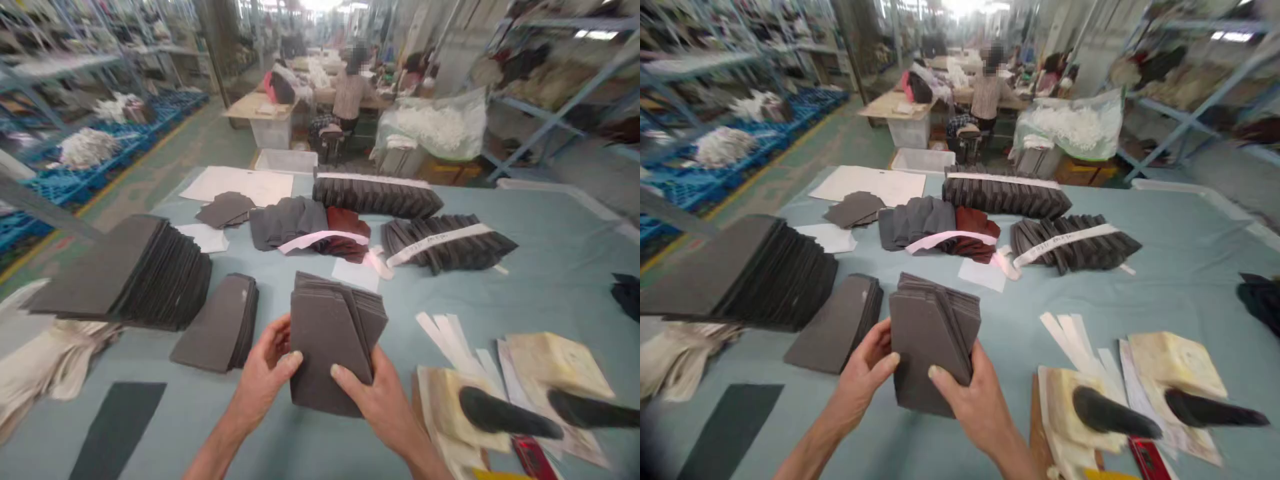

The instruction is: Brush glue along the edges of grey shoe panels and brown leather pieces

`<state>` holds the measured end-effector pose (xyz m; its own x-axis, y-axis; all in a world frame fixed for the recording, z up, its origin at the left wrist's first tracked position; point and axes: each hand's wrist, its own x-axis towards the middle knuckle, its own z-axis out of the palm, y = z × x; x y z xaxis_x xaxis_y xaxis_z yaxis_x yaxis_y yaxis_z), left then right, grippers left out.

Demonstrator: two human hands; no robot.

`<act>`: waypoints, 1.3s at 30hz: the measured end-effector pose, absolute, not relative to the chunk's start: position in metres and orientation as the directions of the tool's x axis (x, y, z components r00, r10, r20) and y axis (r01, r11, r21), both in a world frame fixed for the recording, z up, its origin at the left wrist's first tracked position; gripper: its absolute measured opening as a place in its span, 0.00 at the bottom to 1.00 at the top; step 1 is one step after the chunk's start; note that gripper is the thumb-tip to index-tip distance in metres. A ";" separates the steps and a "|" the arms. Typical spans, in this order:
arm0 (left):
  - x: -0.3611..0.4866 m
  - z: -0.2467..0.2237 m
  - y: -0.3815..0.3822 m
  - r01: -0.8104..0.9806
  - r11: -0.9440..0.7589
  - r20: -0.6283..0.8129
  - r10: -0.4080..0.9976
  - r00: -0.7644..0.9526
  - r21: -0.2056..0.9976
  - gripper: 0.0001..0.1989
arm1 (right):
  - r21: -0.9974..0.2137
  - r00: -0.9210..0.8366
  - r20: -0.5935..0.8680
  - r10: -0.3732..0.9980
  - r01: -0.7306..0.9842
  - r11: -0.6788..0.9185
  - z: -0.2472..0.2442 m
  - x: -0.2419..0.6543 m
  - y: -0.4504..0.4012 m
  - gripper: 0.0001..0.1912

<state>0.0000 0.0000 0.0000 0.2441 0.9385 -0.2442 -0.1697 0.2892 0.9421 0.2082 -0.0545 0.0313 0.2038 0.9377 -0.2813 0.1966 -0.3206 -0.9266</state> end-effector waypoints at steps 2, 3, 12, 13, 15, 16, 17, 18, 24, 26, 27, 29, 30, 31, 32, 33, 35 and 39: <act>0.003 -0.001 -0.004 -0.184 0.278 -0.230 0.942 0.244 0.943 0.38 | -0.919 0.192 -0.286 0.939 0.223 -0.326 0.031 0.209 -0.064 0.30; 0.004 -0.002 -0.005 -0.193 0.272 -0.223 0.944 0.243 0.943 0.37 | -0.916 0.188 -0.288 0.939 0.234 -0.327 0.029 0.210 -0.069 0.29; 0.007 -0.004 -0.021 -0.194 0.226 -0.189 0.963 0.192 0.955 0.38 | -0.912 0.236 -0.232 0.944 0.283 -0.295 -0.009 0.208 -0.101 0.27; 0.007 -0.008 -0.026 -0.183 0.230 -0.197 0.963 0.182 0.956 0.38 | -0.911 0.257 -0.219 0.941 0.292 -0.291 -0.018 0.207 -0.103 0.26; 0.008 -0.016 -0.036 -0.180 0.270 -0.239 0.955 0.176 0.946 0.41 | -0.908 0.288 -0.210 0.934 0.298 -0.296 -0.038 0.206 -0.107 0.24; 0.009 -0.021 -0.041 -0.189 0.301 -0.269 0.946 0.179 0.935 0.42 | -0.905 0.300 -0.213 0.930 0.297 -0.303 -0.047 0.205 -0.109 0.24; 0.009 -0.027 -0.045 -0.197 0.333 -0.299 0.937 0.180 0.922 0.42 | -0.903 0.310 -0.216 0.926 0.298 -0.310 -0.055 0.203 -0.112 0.25; 0.010 -0.032 -0.048 -0.203 0.359 -0.327 0.929 0.176 0.911 0.41 | -0.899 0.317 -0.221 0.922 0.299 -0.319 -0.061 0.201 -0.115 0.27; 0.013 -0.067 -0.069 -0.245 0.499 -0.468 0.866 0.178 0.831 0.38 | -0.859 0.304 -0.309 0.901 0.317 -0.402 -0.062 0.176 -0.132 0.28; 0.013 -0.077 -0.078 -0.258 0.561 -0.528 0.827 0.191 0.786 0.41 | -0.847 0.289 -0.336 0.897 0.323 -0.421 -0.054 0.168 -0.136 0.26; 0.013 -0.081 -0.081 -0.267 0.587 -0.553 0.809 0.197 0.764 0.43 | -0.843 0.282 -0.342 0.897 0.329 -0.425 -0.049 0.166 -0.137 0.26; 0.011 -0.085 -0.086 -0.287 0.632 -0.592 0.775 0.221 0.720 0.47 | -0.837 0.252 -0.343 0.905 0.355 -0.416 -0.038 0.166 -0.139 0.23; 0.009 -0.085 -0.087 -0.297 0.652 -0.607 0.758 0.240 0.697 0.49 | -0.834 0.229 -0.340 0.912 0.375 -0.405 -0.032 0.168 -0.138 0.22; 0.007 -0.084 -0.087 -0.305 0.673 -0.620 0.739 0.263 0.674 0.51 | -0.831 0.208 -0.334 0.920 0.396 -0.391 -0.026 0.171 -0.136 0.21; 0.006 -0.082 -0.087 -0.310 0.693 -0.630 0.721 0.289 0.651 0.52 | -0.825 0.193 -0.325 0.926 0.420 -0.378 -0.020 0.175 -0.134 0.20; 0.004 -0.081 -0.086 -0.316 0.710 -0.637 0.704 0.314 0.629 0.53 | -0.816 0.190 -0.315 0.930 0.446 -0.367 -0.015 0.179 -0.130 0.20; 0.002 -0.079 -0.086 -0.330 0.734 -0.642 0.680 0.355 0.594 0.53 | -0.788 0.214 -0.289 0.933 0.500 -0.359 -0.005 0.184 -0.121 0.21; 0.003 -0.083 -0.092 -0.372 0.766 -0.642 0.643 0.418 0.525 0.48 | -0.723 0.226 -0.243 0.943 0.606 -0.331 0.007 0.188 -0.104 0.24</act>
